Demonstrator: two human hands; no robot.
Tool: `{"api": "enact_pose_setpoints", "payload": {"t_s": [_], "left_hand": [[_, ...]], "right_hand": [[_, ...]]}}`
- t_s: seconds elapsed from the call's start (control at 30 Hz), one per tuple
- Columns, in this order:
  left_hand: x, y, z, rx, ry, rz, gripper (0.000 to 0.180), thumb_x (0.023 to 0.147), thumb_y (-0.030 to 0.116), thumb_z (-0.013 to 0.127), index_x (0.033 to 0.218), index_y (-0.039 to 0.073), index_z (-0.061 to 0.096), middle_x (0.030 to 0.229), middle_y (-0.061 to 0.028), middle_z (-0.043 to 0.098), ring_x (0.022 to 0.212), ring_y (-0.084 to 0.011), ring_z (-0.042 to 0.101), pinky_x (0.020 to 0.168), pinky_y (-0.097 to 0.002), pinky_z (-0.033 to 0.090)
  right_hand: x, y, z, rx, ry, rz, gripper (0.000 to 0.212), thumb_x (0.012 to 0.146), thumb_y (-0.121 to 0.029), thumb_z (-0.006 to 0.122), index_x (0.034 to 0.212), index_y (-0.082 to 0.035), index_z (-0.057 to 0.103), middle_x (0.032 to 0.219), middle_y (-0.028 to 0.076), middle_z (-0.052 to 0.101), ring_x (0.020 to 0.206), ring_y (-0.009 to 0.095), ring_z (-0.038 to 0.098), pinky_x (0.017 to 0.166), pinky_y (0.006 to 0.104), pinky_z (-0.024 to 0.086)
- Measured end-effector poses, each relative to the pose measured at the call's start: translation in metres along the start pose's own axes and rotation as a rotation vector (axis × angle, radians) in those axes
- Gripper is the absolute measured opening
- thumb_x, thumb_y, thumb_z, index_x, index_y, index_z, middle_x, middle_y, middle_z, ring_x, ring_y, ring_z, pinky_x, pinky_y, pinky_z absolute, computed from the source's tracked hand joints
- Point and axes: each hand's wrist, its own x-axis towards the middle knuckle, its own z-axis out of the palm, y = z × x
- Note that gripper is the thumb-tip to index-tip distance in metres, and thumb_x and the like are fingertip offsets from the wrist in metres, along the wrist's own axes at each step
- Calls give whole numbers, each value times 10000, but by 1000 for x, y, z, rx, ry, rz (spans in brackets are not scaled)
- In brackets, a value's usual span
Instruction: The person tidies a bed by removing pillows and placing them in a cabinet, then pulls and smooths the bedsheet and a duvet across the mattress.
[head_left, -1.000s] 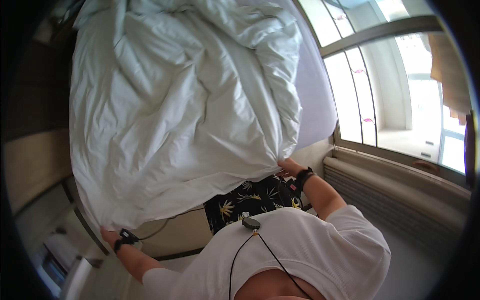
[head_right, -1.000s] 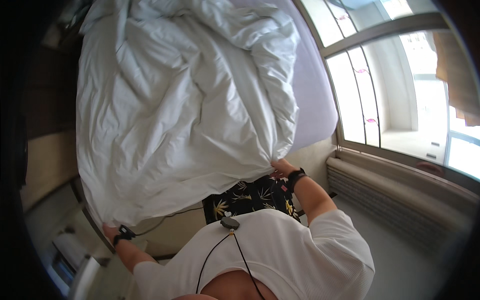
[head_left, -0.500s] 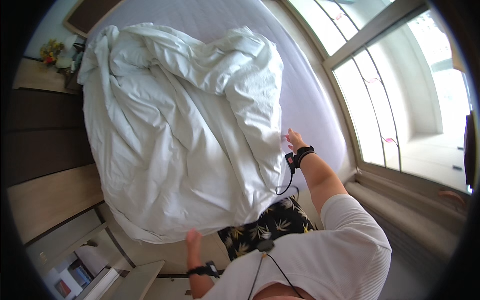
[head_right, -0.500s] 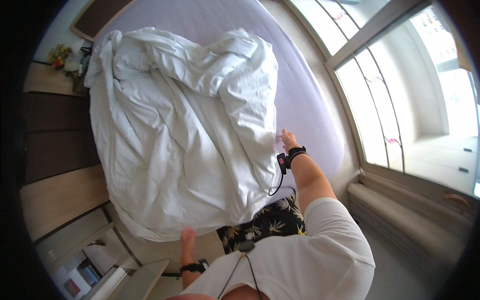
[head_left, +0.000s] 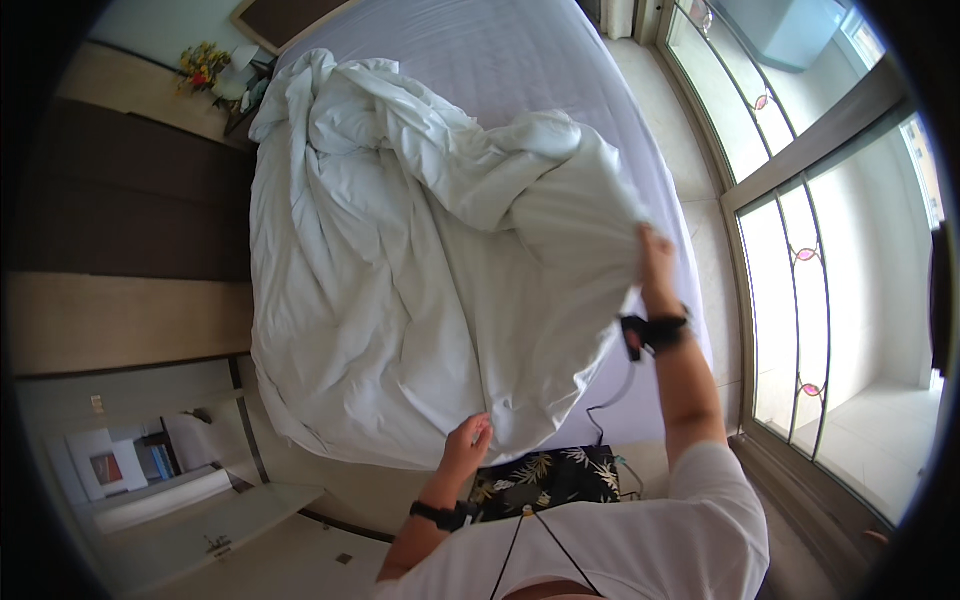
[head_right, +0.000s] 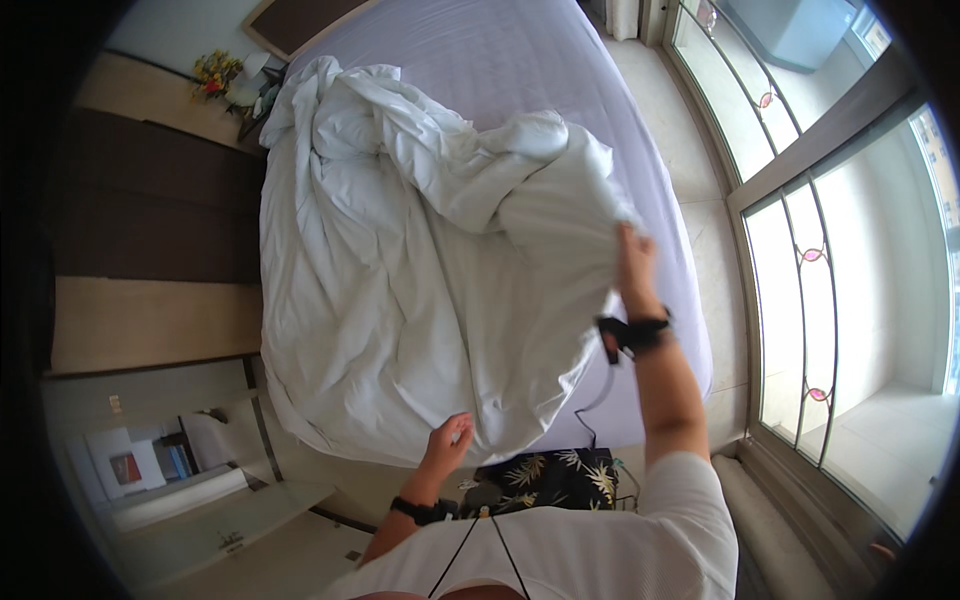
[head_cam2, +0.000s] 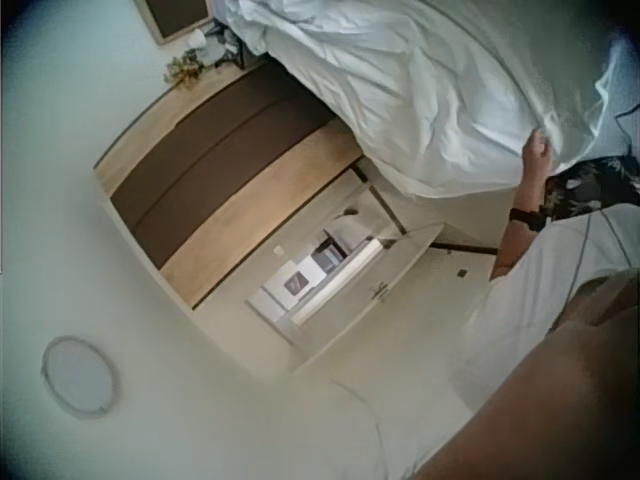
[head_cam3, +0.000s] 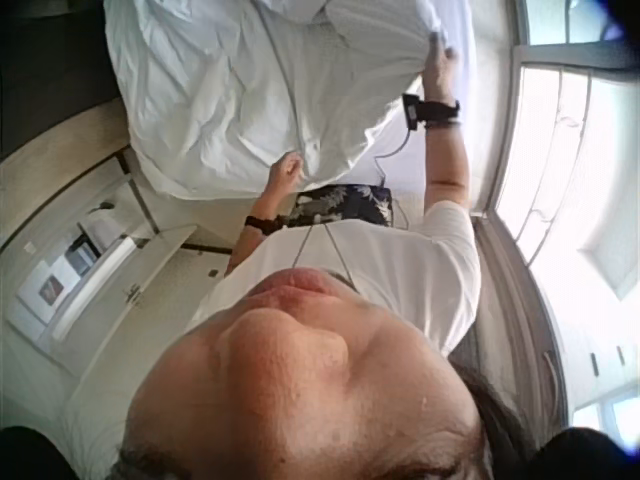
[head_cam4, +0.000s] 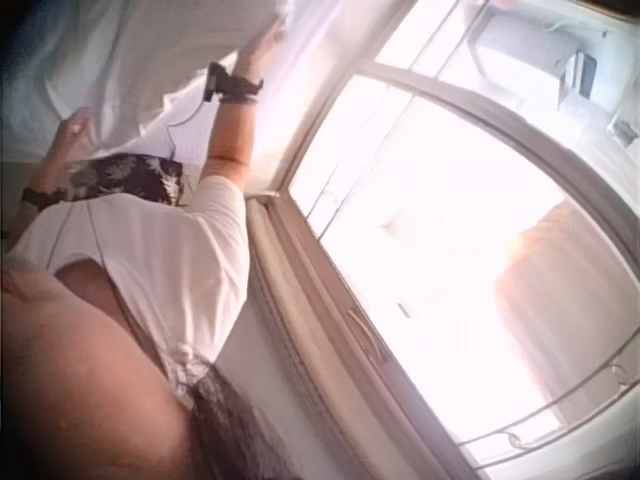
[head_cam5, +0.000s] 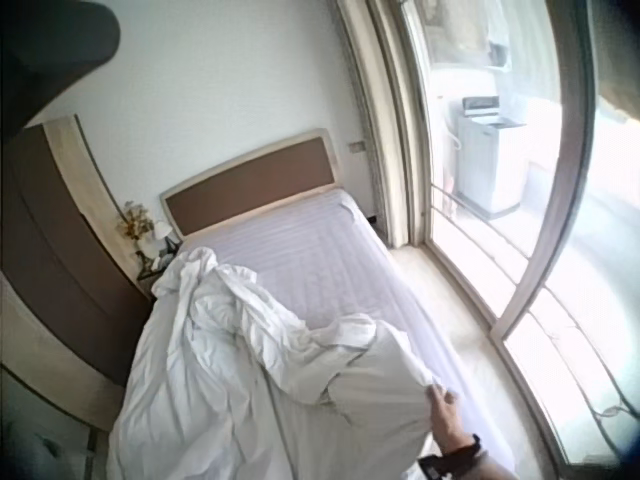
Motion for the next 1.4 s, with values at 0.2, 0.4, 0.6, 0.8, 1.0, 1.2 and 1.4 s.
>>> {"api": "enact_pose_setpoints", "payload": {"t_s": [0.2,0.4,0.6,0.8,1.0,1.2,1.4], "left_hand": [[6,0,11,36,-123,61,216,773,149,543,943,17,524,830,-122,596,753,-231,585,642,-302,468],[1,-14,19,136,-161,-9,232,764,176,546,956,47,535,814,-109,601,739,-227,588,641,-308,467],[-20,-21,18,196,-106,-44,256,765,189,550,965,29,540,791,-112,599,714,-224,582,626,-307,462],[-24,-18,50,184,-237,42,244,771,187,542,954,26,540,803,-122,593,730,-226,578,636,-307,458],[-23,-9,86,96,-380,124,250,775,195,540,959,26,540,806,-126,594,732,-207,578,648,-293,454],[1,61,132,-264,-432,58,597,782,346,548,1218,12,315,1172,-176,427,1050,-209,447,840,-287,373],[-3,110,188,401,-391,180,640,624,154,534,1221,105,309,1085,-215,482,968,-367,473,822,-392,385]], "right_hand": [[-162,89,-261,74,517,131,408,846,-333,444,934,54,541,775,86,553,624,148,499,563,258,413],[-226,274,-228,-62,756,645,352,789,-251,457,896,69,555,777,136,581,677,221,525,607,339,426],[-190,297,-220,741,527,864,576,803,-400,453,1209,-6,345,1169,136,421,1041,292,436,876,416,354],[-174,234,-222,124,502,738,404,715,-232,549,959,88,518,864,148,574,747,225,559,649,325,438],[-208,226,-208,78,392,310,256,778,-223,514,716,19,568,614,65,552,535,136,490,446,307,370],[-296,90,-135,-497,-262,-144,269,779,-237,479,640,-17,550,600,190,536,552,342,523,528,416,421],[-323,65,-158,-787,-848,-628,149,720,-220,521,714,-76,560,606,94,567,594,265,568,574,367,438]]}}
